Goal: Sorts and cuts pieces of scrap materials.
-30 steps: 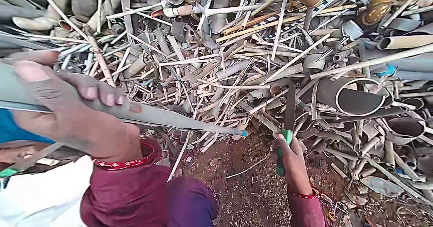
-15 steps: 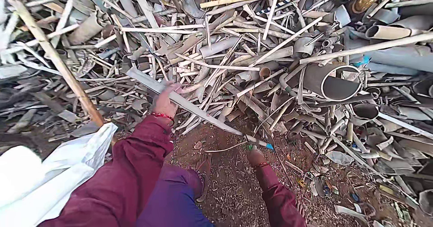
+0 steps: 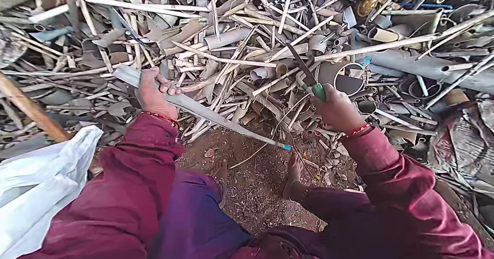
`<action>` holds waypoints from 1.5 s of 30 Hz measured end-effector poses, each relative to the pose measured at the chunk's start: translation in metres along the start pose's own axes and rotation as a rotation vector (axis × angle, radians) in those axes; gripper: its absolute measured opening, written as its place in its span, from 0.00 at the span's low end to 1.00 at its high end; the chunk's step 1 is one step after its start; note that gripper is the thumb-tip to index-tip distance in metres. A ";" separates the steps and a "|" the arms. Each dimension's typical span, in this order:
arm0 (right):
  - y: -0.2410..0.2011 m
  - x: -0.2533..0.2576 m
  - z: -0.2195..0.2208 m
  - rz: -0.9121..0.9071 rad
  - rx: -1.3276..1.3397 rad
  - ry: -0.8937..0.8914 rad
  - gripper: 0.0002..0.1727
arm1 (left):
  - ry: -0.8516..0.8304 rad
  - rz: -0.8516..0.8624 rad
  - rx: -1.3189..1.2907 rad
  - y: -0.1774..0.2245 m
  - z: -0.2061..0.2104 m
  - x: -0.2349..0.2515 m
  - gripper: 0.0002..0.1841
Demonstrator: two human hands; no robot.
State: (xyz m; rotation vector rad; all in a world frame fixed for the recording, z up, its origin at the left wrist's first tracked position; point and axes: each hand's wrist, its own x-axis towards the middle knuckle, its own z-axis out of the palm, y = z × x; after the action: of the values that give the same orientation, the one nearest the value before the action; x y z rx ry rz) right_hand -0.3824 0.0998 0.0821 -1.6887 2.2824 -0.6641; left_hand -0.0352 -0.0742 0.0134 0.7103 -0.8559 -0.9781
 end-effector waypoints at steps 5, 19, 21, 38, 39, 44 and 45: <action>0.005 0.020 -0.024 -0.076 0.116 0.008 0.16 | -0.057 0.050 0.015 0.002 -0.002 -0.016 0.22; 0.030 0.077 0.081 -0.042 0.443 -0.227 0.20 | -0.238 0.126 0.272 -0.029 0.077 -0.086 0.20; 0.036 0.081 0.079 -0.012 0.408 -0.226 0.19 | -0.228 0.119 0.290 -0.028 0.077 -0.075 0.18; 0.081 -0.023 0.051 0.192 0.464 -0.026 0.16 | -0.018 0.000 0.020 0.018 -0.043 -0.021 0.21; 0.076 -0.029 0.044 0.163 0.461 -0.048 0.16 | -0.021 -0.006 0.012 0.021 -0.053 -0.018 0.21; 0.068 -0.042 0.015 0.001 0.535 -0.019 0.11 | -0.040 -0.047 0.106 0.023 -0.082 -0.015 0.23; 0.069 -0.041 0.014 -0.033 0.582 0.010 0.12 | -0.051 -0.072 0.194 0.013 -0.079 -0.023 0.22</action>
State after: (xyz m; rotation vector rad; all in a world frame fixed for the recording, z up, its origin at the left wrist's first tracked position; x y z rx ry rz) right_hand -0.4220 0.1517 0.0335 -1.4321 1.8128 -1.2010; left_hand 0.0321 -0.0379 -0.0207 0.8903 -0.9850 -0.9893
